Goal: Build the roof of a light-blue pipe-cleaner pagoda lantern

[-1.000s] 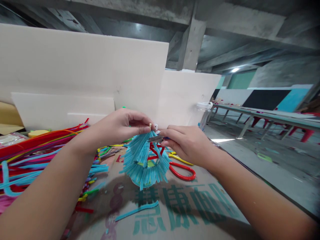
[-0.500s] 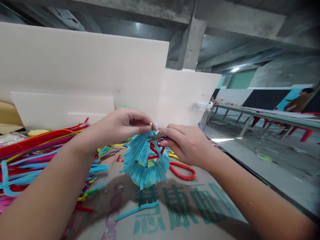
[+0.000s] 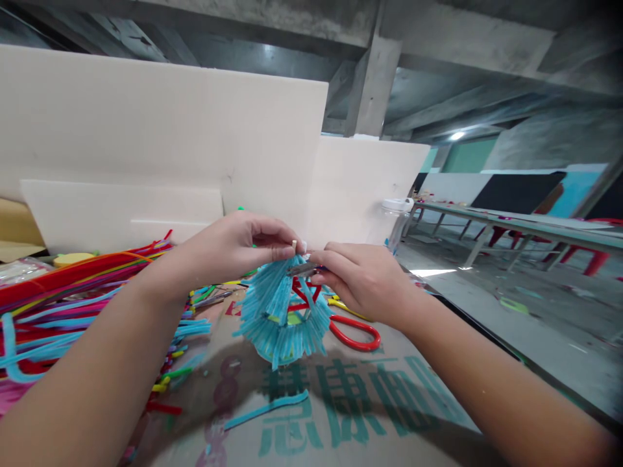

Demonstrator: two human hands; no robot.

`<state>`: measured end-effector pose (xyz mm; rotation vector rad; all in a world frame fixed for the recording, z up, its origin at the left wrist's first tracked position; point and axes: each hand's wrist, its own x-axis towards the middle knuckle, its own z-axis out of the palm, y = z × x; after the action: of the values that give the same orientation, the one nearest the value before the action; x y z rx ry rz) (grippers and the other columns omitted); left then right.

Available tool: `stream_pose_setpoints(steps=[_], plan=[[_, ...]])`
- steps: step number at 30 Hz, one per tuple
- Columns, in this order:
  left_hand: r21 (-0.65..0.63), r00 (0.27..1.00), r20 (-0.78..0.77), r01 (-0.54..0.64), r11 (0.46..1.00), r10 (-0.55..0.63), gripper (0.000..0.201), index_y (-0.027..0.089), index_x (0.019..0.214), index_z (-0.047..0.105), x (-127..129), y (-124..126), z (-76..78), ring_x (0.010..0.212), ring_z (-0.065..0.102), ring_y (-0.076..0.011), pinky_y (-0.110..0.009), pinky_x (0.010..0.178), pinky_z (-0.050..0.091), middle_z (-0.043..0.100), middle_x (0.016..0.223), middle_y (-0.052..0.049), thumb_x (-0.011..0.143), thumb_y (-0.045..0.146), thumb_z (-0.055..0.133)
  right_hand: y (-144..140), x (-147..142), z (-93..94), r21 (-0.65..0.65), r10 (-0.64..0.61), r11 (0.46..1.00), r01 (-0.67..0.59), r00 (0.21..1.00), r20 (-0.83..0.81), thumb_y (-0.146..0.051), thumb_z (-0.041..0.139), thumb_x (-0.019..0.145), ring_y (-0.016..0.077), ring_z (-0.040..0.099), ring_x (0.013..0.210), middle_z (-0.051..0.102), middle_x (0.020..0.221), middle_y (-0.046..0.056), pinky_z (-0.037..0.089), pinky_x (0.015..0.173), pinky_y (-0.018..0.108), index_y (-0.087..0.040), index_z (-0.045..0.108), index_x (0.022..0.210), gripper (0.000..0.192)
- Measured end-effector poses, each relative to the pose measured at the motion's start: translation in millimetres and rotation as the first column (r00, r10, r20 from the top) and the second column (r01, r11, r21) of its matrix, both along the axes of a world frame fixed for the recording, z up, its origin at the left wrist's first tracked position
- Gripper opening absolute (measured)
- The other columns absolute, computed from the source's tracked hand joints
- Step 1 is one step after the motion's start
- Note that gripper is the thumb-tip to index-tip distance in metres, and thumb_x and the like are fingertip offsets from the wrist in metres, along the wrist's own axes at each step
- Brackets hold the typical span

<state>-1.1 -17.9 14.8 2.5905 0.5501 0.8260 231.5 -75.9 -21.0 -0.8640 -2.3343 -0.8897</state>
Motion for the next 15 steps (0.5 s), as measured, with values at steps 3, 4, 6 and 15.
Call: stream_pose_setpoints(steps=[3,4,6,15], plan=[[-0.008,1.0,-0.007,-0.008,1.0,0.008,0.019,0.02,0.098,0.073,0.3,-0.3,1.1,0.062,0.056,-0.0082,-0.016,0.053,0.04,0.067,0.074,0.002,0.091,0.03,0.059,0.7,0.3,-1.0,0.027,0.005,1.0,-0.005,1.0,0.012,-0.035,0.041,0.103,0.0145,0.056,0.066,0.066,0.079,0.005,0.033,0.056,0.028,-0.013,0.065,0.101,0.033],[-0.014,1.0,-0.007,-0.014,1.0,0.014,0.018,0.02,0.098,0.073,0.5,-0.7,1.4,0.063,0.057,-0.0087,-0.017,0.054,0.04,0.067,0.073,0.002,0.091,0.03,0.059,0.9,0.4,-1.6,0.037,0.004,0.999,-0.004,1.0,0.01,-0.035,0.041,0.103,0.0144,0.056,0.065,0.067,0.079,0.005,0.033,0.056,0.028,-0.013,0.065,0.1,0.033],[-0.025,1.0,-0.003,-0.028,0.999,0.028,0.017,0.019,0.096,0.072,0.7,-1.5,1.8,0.065,0.058,-0.01,-0.017,0.056,0.042,0.066,0.069,0.002,0.09,0.029,0.059,1.3,0.4,-3.1,0.064,0.001,0.998,-0.001,1.0,0.01,-0.035,0.041,0.103,0.0141,0.055,0.064,0.067,0.079,0.004,0.032,0.055,0.028,-0.014,0.065,0.099,0.032],[-0.022,0.999,0.009,-0.031,0.999,0.031,0.016,0.019,0.093,0.071,0.6,-0.1,-0.3,0.064,0.06,-0.0107,-0.018,0.058,0.044,0.064,0.066,0.002,0.089,0.03,0.06,1.5,-2.2,-6.0,0.141,-0.019,0.99,0.015,1.0,0.022,-0.034,0.039,0.104,0.0139,0.051,0.063,0.065,0.076,0.004,0.03,0.055,0.029,-0.014,0.063,0.095,0.033]])
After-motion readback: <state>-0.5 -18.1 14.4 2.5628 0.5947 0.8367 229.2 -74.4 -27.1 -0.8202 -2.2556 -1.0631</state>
